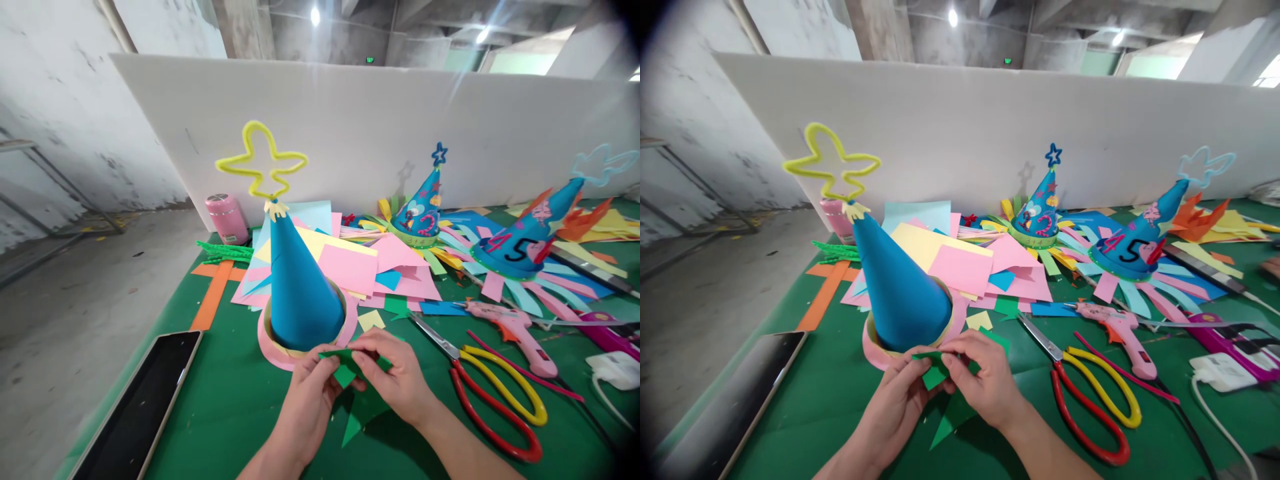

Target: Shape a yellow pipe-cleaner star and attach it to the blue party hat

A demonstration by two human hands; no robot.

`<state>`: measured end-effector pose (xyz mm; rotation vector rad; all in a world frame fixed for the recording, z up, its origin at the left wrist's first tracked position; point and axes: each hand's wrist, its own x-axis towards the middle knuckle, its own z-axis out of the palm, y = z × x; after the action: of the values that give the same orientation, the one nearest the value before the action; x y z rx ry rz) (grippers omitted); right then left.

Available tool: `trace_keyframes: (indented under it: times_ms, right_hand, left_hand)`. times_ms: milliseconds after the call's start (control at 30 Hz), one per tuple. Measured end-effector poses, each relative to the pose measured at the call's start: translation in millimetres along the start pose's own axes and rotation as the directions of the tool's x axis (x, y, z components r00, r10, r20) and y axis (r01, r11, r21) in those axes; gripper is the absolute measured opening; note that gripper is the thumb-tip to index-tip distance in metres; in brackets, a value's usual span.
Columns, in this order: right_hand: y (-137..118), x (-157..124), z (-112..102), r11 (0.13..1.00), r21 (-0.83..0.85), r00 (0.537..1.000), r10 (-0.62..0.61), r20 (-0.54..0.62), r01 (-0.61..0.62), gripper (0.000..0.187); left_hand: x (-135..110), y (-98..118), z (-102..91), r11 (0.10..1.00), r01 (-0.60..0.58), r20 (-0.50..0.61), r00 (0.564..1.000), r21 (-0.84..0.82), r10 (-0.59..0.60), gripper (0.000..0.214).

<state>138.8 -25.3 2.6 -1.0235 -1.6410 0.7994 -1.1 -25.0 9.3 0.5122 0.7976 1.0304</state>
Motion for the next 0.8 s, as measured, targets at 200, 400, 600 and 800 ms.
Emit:
trace_keyframes:
  times_ms: [200, 400, 600, 800]
  right_hand:
    - [4.9, 1.6, -5.6, 0.994, 0.077, 0.982, 0.093, -0.163, -0.081, 0.018]
    - [9.9, 2.7, -6.6, 0.96, 0.181, 0.951, 0.247, -0.184, -0.214, 0.017]
    - [10.5, 3.9, -6.6, 0.949, 0.173, 0.934, 0.296, -0.199, -0.264, 0.018]
    - [8.0, 3.8, -8.6, 0.94, 0.212, 0.947, 0.296, -0.123, -0.267, 0.019]
  left_hand:
    - [3.8, 6.8, 12.9, 1.0, -0.023, -0.055, 0.998, -0.005, 0.023, 0.01]
    - [9.1, 3.5, 13.8, 1.0, -0.015, -0.018, 1.0, -0.011, 0.015, 0.013]
    - [8.4, -2.0, 3.4, 0.999, 0.042, 0.012, 0.999, -0.024, -0.042, 0.017]
    - [5.8, -1.7, -0.4, 0.999, 0.038, 0.046, 0.998, -0.023, -0.037, 0.017]
